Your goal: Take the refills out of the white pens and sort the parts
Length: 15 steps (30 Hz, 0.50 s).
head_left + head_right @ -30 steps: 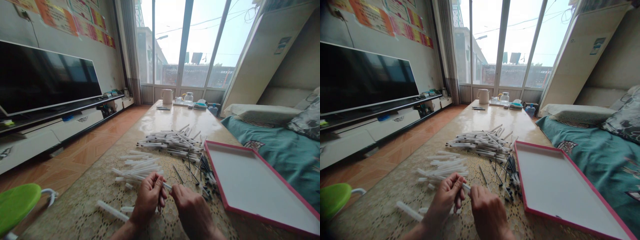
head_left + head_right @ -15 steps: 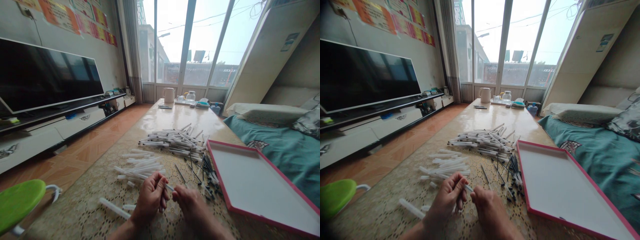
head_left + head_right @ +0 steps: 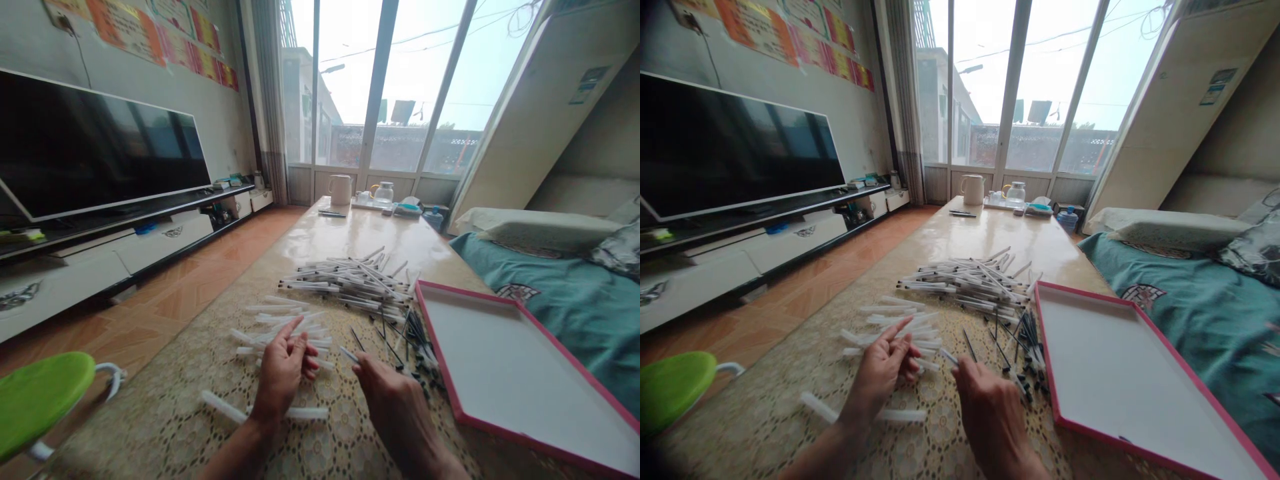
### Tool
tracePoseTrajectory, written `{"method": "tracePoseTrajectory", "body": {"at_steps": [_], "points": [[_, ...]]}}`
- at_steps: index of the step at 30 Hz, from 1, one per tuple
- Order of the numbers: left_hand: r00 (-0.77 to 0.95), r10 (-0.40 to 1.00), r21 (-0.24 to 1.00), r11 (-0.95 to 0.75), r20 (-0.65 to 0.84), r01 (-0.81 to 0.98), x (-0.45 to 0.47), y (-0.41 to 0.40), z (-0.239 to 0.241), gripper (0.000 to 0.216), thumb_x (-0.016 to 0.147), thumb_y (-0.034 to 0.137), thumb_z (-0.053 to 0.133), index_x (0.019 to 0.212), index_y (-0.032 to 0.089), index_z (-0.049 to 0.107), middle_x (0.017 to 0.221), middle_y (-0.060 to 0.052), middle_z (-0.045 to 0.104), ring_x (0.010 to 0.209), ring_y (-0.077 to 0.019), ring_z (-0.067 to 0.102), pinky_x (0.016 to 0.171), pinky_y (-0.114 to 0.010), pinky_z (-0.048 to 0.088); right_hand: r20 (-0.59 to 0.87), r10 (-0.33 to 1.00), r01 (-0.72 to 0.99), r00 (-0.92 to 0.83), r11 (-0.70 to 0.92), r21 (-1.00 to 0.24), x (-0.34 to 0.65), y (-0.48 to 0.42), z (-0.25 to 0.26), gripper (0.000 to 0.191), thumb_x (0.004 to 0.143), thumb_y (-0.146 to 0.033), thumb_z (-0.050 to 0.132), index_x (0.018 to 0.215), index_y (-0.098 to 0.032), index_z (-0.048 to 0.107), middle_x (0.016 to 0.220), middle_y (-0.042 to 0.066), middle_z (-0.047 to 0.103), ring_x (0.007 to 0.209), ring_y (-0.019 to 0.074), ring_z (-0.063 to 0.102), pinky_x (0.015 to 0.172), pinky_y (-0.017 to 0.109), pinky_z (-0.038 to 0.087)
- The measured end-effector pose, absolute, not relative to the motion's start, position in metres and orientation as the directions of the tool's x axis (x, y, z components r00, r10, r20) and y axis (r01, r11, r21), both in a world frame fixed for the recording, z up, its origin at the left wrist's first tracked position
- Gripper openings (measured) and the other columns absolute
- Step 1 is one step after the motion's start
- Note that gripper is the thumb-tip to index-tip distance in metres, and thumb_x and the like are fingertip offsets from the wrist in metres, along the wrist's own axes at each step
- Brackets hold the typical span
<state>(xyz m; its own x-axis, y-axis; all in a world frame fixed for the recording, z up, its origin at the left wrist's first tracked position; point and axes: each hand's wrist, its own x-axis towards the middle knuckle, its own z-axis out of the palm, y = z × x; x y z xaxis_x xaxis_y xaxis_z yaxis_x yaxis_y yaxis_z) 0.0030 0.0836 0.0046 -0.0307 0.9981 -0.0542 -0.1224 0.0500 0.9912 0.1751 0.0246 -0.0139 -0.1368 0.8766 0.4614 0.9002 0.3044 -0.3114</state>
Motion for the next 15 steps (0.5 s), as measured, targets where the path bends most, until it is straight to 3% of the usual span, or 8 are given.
{"method": "tracePoseTrajectory", "body": {"at_steps": [3,6,9,12,15], "points": [[-0.051,0.999,0.996,-0.005,0.0,-0.092,0.004,0.083,0.003,0.055,0.076,0.038,0.057,0.122,0.012,0.045,0.056,0.002,0.061,0.039,-0.0114,0.053,0.034,-0.021,0.045,0.473,0.878,0.885,-0.074,0.277,-0.375,0.176,0.025,-0.017,0.028,0.093,-0.029,0.03,0.076,-0.019,0.05,0.061,0.002,0.058,0.052,0.0128,0.056,0.05,0.02,0.033],[-0.045,0.998,0.994,-0.037,0.033,-0.099,0.006,0.079,0.002,0.039,0.074,0.038,0.06,0.103,0.012,0.059,0.058,0.001,0.061,0.04,-0.01,0.053,0.034,-0.019,0.043,0.459,0.884,0.869,-0.092,0.296,-0.396,0.178,0.024,-0.017,0.028,0.093,-0.029,0.03,0.077,-0.019,0.05,0.06,0.001,0.057,0.05,0.0119,0.055,0.049,0.019,0.033],[0.156,0.988,0.99,0.002,0.02,-0.14,0.012,0.072,-0.001,0.026,0.068,0.034,0.067,0.082,0.013,0.064,0.059,0.0,0.061,0.043,-0.0097,0.054,0.037,-0.018,0.043,0.446,0.888,0.863,-0.112,0.309,-0.399,0.175,0.021,-0.013,0.028,0.093,-0.03,0.031,0.076,-0.02,0.05,0.06,0.001,0.058,0.051,0.0118,0.055,0.05,0.019,0.032],[0.413,0.911,0.982,0.089,-0.011,-0.17,0.019,0.066,-0.002,0.024,0.067,0.03,0.07,0.082,0.012,0.067,0.059,-0.002,0.063,0.047,-0.0106,0.056,0.042,-0.02,0.045,0.411,0.9,0.837,-0.144,0.332,-0.435,0.169,0.019,-0.008,0.03,0.094,-0.03,0.029,0.076,-0.019,0.051,0.064,0.002,0.06,0.055,0.0125,0.057,0.052,0.019,0.035],[0.468,0.884,0.967,0.141,-0.027,-0.211,0.021,0.065,-0.001,0.022,0.068,0.03,0.07,0.08,0.011,0.068,0.057,-0.003,0.064,0.045,-0.0096,0.054,0.042,-0.019,0.045,0.38,0.906,0.779,-0.186,0.372,-0.506,0.166,0.02,-0.007,0.031,0.094,-0.033,0.028,0.083,-0.02,0.054,0.072,0.004,0.063,0.063,0.0144,0.06,0.057,0.021,0.038]]}}
